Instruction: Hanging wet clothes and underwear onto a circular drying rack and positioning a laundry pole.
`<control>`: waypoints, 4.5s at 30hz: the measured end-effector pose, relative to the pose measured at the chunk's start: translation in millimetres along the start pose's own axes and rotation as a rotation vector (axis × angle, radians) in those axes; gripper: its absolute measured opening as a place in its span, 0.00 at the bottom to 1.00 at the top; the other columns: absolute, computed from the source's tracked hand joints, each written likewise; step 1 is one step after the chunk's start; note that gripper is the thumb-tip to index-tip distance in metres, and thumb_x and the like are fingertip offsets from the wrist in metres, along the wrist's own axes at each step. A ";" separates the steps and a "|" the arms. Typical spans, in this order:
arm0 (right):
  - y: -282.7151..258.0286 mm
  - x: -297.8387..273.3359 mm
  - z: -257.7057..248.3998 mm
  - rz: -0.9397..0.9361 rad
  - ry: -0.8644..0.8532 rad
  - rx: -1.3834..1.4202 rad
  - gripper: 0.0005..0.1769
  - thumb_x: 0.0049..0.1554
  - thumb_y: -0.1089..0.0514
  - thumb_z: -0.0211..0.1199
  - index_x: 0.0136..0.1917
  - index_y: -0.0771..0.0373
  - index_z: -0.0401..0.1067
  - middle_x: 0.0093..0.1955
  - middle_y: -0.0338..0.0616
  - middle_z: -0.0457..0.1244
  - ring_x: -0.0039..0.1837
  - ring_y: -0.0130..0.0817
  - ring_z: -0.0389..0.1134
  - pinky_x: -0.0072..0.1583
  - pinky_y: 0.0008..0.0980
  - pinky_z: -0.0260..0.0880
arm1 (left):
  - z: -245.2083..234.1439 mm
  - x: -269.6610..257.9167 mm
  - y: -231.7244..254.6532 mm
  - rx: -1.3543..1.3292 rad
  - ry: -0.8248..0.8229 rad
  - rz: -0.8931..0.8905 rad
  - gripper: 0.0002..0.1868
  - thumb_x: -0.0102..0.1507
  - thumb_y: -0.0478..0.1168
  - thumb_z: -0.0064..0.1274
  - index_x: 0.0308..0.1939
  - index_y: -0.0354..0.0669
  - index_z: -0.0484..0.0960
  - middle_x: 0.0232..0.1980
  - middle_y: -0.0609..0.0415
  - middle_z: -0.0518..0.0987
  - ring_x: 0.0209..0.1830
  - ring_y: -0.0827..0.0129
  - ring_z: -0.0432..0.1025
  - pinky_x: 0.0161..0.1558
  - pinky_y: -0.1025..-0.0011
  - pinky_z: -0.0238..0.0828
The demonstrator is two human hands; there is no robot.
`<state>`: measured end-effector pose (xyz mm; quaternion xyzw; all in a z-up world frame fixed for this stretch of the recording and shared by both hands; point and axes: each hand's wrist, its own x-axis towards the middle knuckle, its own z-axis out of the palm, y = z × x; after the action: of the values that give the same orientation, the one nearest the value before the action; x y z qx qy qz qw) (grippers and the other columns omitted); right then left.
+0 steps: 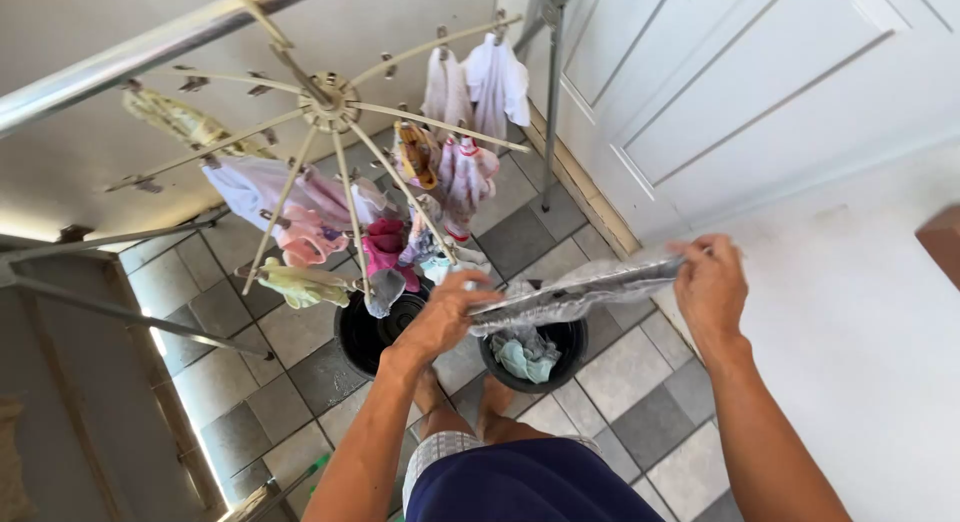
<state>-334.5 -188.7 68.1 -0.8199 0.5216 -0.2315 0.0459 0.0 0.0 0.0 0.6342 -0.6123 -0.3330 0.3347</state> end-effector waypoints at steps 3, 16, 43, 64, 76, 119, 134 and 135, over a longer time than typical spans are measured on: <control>8.9 -0.9 31.3 0.050 -0.300 -0.050 0.14 0.57 0.67 0.61 0.45 0.51 0.84 0.54 0.44 0.67 0.56 0.44 0.68 0.56 0.40 0.70 | 3.6 -1.8 9.3 -0.285 -0.142 -0.062 0.27 0.55 0.29 0.53 0.59 0.50 0.82 0.67 0.48 0.77 0.67 0.56 0.71 0.67 0.66 0.67; -240.2 35.9 115.5 -0.241 -0.608 0.456 0.27 0.58 0.51 0.64 0.68 0.61 0.70 0.60 0.53 0.67 0.63 0.50 0.69 0.63 0.43 0.68 | 14.9 -34.7 -52.0 -0.180 0.504 -0.626 0.16 0.68 0.47 0.52 0.51 0.38 0.71 0.39 0.32 0.82 0.43 0.35 0.76 0.42 0.46 0.70; -339.3 143.3 263.6 -0.208 -0.539 0.661 0.15 0.65 0.58 0.63 0.63 0.65 0.76 0.57 0.50 0.72 0.54 0.40 0.73 0.56 0.35 0.72 | -64.1 107.9 -168.7 -0.521 1.075 -0.791 0.32 0.72 0.54 0.42 0.71 0.35 0.64 0.67 0.31 0.72 0.65 0.38 0.68 0.66 0.53 0.62; -315.5 138.6 317.5 -0.073 -0.853 1.130 0.09 0.65 0.63 0.61 0.57 0.68 0.69 0.65 0.44 0.66 0.57 0.28 0.67 0.58 0.29 0.70 | -84.9 75.6 -220.2 -0.600 0.697 -0.669 0.38 0.71 0.62 0.36 0.77 0.42 0.57 0.78 0.39 0.61 0.78 0.48 0.54 0.73 0.60 0.49; -326.7 127.7 312.8 0.096 -0.726 1.370 0.12 0.64 0.66 0.58 0.61 0.63 0.64 0.57 0.39 0.65 0.57 0.24 0.67 0.58 0.25 0.70 | -112.6 75.9 -163.3 -0.697 0.817 -0.537 0.20 0.72 0.49 0.44 0.62 0.42 0.72 0.57 0.44 0.79 0.55 0.58 0.73 0.59 0.62 0.66; 105.6 -237.5 343.8 0.560 -0.905 0.402 0.17 0.65 0.52 0.53 0.65 0.55 0.73 0.56 0.45 0.72 0.52 0.37 0.74 0.55 0.35 0.73 | -40.9 50.9 -239.8 -0.072 0.812 -0.633 0.23 0.64 0.34 0.54 0.64 0.37 0.73 0.55 0.37 0.81 0.54 0.47 0.78 0.54 0.58 0.72; 111.6 -334.8 523.8 0.071 -1.504 -0.141 0.19 0.68 0.48 0.49 0.70 0.43 0.69 0.75 0.40 0.53 0.79 0.47 0.43 0.80 0.51 0.38 | 123.0 -96.9 -272.6 -0.521 0.832 -0.596 0.19 0.70 0.48 0.50 0.57 0.36 0.77 0.47 0.58 0.78 0.46 0.76 0.69 0.50 0.74 0.66; 117.1 -336.9 524.1 0.092 -1.396 -0.039 0.19 0.66 0.51 0.52 0.68 0.45 0.71 0.68 0.38 0.62 0.74 0.43 0.55 0.80 0.47 0.43 | 134.8 -107.0 -272.5 -0.593 0.790 -0.719 0.17 0.70 0.48 0.52 0.51 0.36 0.81 0.45 0.57 0.80 0.46 0.74 0.69 0.50 0.73 0.67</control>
<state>-325.6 -33.4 -546.4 -0.7547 0.4085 0.3609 0.3652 35.7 111.8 -300.2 0.7567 -0.0706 -0.3209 0.5652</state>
